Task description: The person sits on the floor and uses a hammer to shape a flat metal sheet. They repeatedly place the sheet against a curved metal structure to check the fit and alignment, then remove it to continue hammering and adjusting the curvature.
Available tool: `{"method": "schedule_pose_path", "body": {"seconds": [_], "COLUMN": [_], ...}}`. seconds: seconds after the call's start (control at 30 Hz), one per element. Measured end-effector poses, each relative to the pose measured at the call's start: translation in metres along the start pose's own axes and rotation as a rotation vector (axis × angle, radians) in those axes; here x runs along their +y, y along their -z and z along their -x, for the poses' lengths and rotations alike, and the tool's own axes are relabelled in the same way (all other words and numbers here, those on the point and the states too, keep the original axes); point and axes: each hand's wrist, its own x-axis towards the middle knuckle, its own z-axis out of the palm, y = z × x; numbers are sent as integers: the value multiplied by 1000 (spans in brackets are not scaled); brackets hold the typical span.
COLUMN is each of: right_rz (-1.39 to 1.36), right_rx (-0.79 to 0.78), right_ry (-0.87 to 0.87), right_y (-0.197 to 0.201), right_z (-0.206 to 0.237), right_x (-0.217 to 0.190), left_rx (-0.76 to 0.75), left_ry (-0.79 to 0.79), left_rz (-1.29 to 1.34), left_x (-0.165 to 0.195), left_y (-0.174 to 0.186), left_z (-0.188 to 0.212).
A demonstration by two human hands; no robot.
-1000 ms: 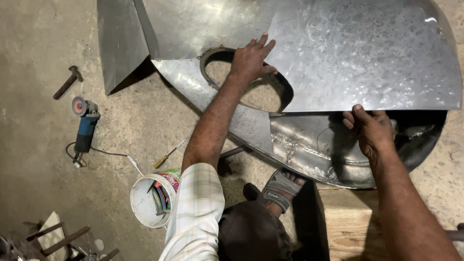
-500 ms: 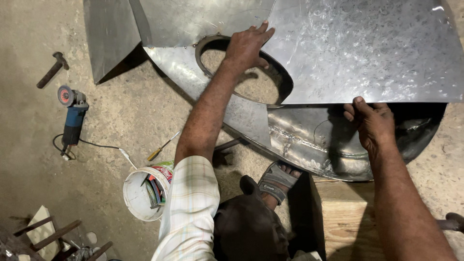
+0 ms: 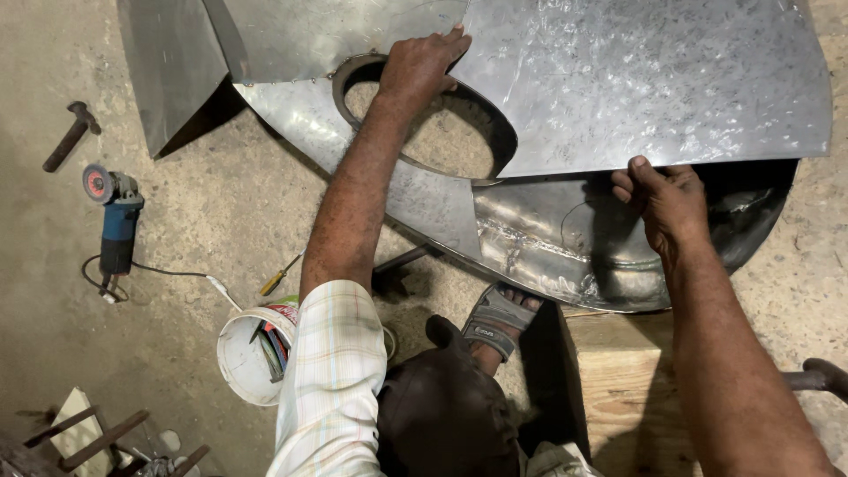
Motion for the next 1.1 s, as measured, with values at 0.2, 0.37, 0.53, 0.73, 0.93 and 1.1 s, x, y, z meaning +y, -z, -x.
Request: {"method": "schedule_pose_path", "body": {"seconds": [0.2,0.37,0.53,0.73,0.93,1.1], "right_rz": [-8,45,51,71,101,96], "right_rx": [-44,3,-1,-24,7,23], "right_ry": [-40,-58,-48,-38,-77,-84], "right_y": [-1,-4,-3,-2,-4,-7], "right_z": [5,7,7,5,9,13], "right_x": [-10,-14,-12,-13,-18,-22], "left_rx": [11,57,82,-23,-44,-87], "left_ry": [-32,-27,-7,9,40,282], "left_rz": [-32,-16,86,26,138,310], "left_x": [-1,-5,-6,-3,-6,-14], "left_y": [-3,-12,-12,-7,-3,0], "left_z": [-1,1,2,-1,-1,14]}}
